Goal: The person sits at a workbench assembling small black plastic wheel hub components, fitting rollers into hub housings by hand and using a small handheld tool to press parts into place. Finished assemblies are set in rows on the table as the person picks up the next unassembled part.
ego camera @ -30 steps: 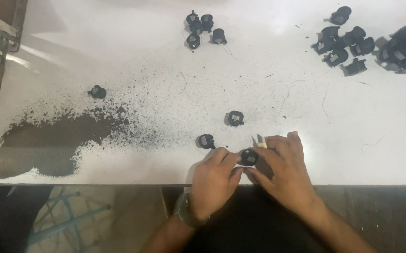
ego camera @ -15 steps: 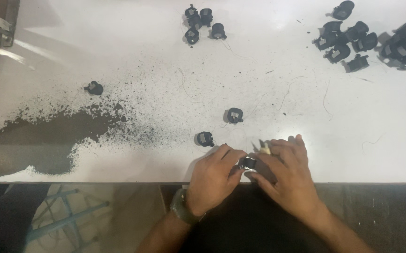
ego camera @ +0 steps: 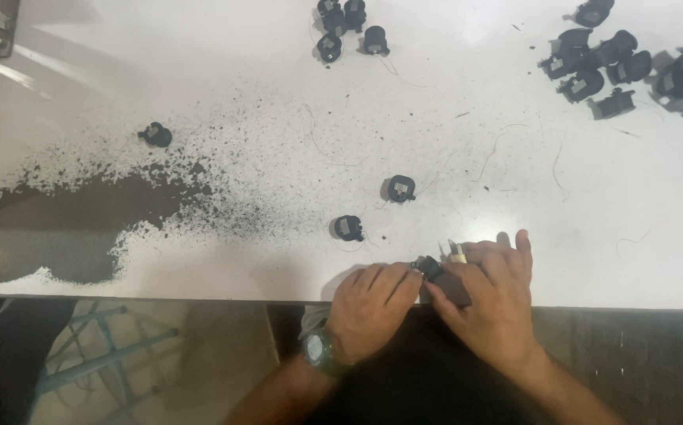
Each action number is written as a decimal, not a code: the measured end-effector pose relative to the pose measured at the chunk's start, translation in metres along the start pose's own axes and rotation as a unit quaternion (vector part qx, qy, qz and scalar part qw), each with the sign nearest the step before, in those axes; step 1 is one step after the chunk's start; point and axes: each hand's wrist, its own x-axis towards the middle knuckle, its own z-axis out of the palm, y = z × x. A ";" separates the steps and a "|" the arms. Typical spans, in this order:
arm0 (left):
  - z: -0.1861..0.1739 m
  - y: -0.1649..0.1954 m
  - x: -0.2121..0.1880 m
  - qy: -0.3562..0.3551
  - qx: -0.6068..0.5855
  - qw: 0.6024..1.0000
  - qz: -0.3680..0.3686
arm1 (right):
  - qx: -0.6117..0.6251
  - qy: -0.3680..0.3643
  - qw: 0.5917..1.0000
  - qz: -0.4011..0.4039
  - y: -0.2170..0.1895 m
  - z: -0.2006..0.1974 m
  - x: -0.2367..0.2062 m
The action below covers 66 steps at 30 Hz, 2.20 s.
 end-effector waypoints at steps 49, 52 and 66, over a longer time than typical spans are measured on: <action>0.001 0.011 -0.002 0.077 -0.077 0.985 -0.131 | 0.115 0.022 0.992 -0.041 -0.001 0.016 -0.020; 0.001 0.010 -0.006 0.114 -0.103 0.984 -0.085 | 0.125 0.033 0.991 -0.044 0.000 0.016 -0.020; 0.007 0.009 -0.006 0.103 -0.039 0.993 -0.053 | 0.128 0.028 0.991 -0.040 -0.001 0.015 -0.019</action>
